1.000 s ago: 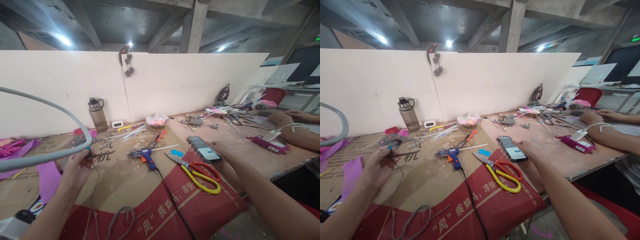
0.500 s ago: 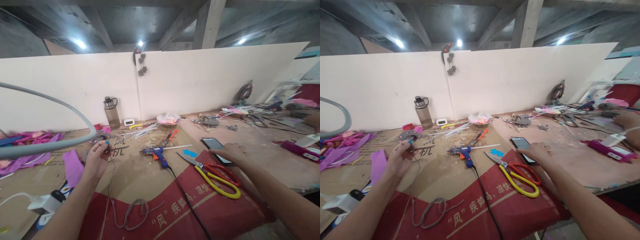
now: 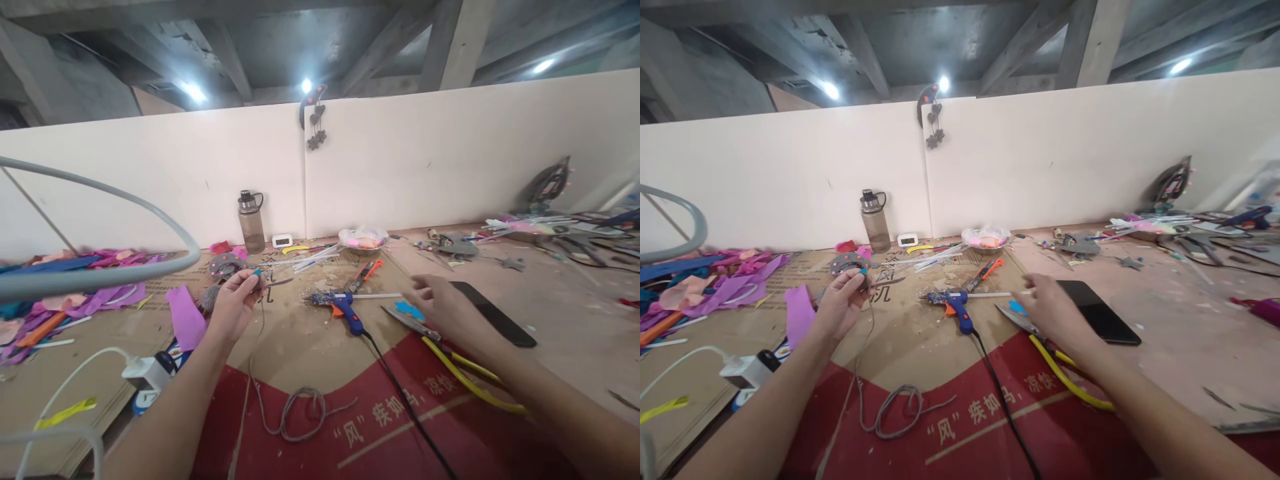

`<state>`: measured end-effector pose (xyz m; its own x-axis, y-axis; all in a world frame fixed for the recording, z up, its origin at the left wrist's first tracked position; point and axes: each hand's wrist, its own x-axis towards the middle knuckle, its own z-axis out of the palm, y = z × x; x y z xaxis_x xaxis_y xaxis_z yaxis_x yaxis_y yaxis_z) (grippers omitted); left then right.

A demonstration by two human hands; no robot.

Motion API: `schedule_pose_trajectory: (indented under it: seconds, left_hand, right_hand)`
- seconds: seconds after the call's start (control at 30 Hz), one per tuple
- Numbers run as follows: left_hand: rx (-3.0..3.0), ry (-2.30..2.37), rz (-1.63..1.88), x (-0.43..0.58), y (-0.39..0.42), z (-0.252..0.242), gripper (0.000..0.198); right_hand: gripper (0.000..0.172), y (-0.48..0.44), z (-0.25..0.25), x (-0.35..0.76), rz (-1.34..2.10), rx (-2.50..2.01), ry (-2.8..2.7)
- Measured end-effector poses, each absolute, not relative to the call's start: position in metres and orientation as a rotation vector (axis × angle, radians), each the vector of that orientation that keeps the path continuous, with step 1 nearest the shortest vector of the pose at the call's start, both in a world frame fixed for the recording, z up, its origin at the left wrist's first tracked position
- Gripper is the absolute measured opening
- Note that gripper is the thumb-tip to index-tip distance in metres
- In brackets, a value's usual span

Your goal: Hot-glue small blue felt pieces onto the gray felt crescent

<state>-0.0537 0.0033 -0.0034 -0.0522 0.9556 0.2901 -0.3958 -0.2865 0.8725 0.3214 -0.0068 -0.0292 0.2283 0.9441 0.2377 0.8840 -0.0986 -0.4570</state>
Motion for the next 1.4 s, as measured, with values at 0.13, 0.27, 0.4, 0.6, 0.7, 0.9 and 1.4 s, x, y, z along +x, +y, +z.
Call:
schedule_pose_trajectory:
  seconds: [0.13, 0.27, 0.4, 0.6, 0.7, 0.9, 1.4]
  left_hand:
    - [1.103, 0.732, 1.565, -0.053, 0.003, -0.002, 0.012]
    - [1.088, 0.738, 1.566, -0.053, 0.002, -0.001, 0.014]
    - [1.071, 0.74, 1.573, -0.052, 0.002, -0.002, 0.015]
    - [1.063, 0.779, 1.59, -0.054, 0.004, -0.004, 0.016]
    - [1.048, 0.785, 1.612, -0.055, 0.005, -0.005, 0.016]
    - [1.055, 0.801, 1.58, -0.053, 0.004, -0.007, 0.02]
    - [1.02, 0.916, 1.548, -0.037, -0.003, -0.014, 0.023]
  right_hand:
    - [0.037, -0.009, -0.021, 0.249, 0.333, -1.708, -2.089]
    - [0.045, -0.005, -0.033, 0.207, 0.151, -1.898, -2.246]
    - [0.03, 0.007, -0.048, 0.204, 0.195, -1.94, -2.236]
    - [0.019, 0.015, -0.049, 0.216, 0.5, -1.885, -2.081]
    - [0.016, 0.011, -0.038, 0.22, 0.665, -1.877, -2.001]
    - [0.016, -0.009, -0.014, 0.218, 0.745, -1.455, -1.656]
    - [0.02, -0.045, -0.006, 0.178, 0.677, -0.912, -1.802]
